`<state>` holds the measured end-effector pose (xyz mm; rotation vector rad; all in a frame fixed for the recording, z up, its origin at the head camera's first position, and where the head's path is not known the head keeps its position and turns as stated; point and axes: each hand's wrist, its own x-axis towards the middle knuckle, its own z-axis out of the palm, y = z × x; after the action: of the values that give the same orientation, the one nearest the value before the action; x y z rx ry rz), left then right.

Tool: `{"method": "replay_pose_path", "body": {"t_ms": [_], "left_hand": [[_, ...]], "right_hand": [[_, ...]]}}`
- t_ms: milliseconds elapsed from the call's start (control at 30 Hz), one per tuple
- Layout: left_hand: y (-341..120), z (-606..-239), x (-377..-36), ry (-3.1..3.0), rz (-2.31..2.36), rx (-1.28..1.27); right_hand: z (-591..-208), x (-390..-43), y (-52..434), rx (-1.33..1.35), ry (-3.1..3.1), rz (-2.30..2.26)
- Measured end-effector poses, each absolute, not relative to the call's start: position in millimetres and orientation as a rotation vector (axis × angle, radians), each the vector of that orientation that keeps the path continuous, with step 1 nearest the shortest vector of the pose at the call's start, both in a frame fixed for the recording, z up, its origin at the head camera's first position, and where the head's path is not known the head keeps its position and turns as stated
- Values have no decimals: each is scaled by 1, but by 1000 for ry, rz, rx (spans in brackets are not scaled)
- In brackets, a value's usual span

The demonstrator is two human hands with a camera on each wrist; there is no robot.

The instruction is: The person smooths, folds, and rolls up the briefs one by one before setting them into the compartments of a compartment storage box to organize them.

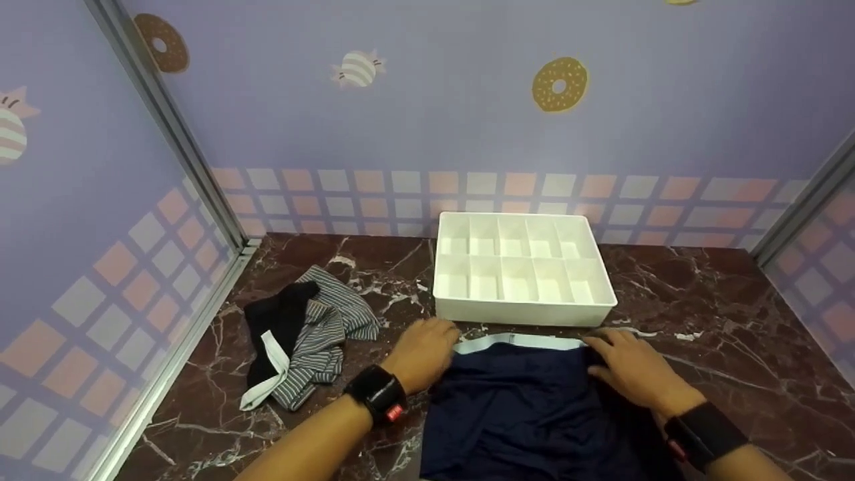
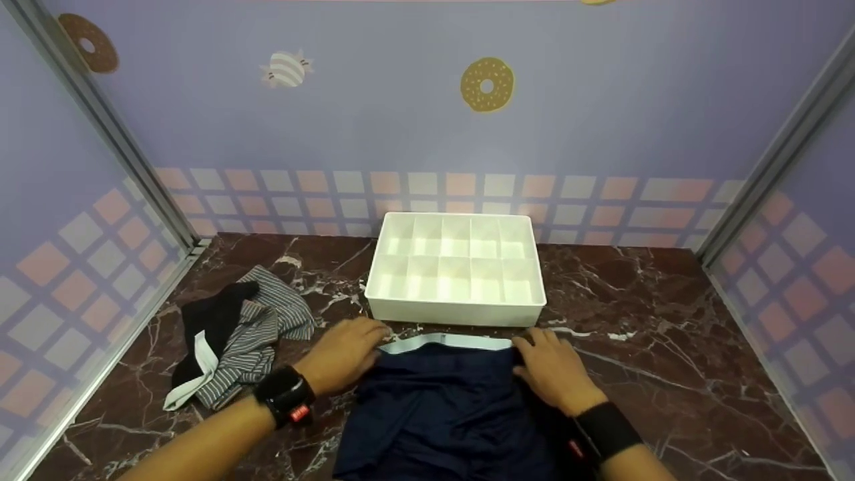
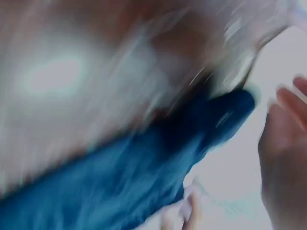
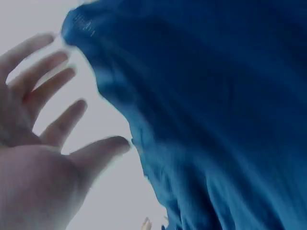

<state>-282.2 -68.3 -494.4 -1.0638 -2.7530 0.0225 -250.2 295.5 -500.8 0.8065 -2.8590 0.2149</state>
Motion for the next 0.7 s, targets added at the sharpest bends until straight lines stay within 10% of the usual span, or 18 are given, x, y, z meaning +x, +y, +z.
{"method": "replay_pose_path", "body": {"t_ms": [700], "left_hand": [[-78,-502,-287,-2686,-153,-969]], "right_hand": [[-514,-274,297,517,-2594,490]]}}
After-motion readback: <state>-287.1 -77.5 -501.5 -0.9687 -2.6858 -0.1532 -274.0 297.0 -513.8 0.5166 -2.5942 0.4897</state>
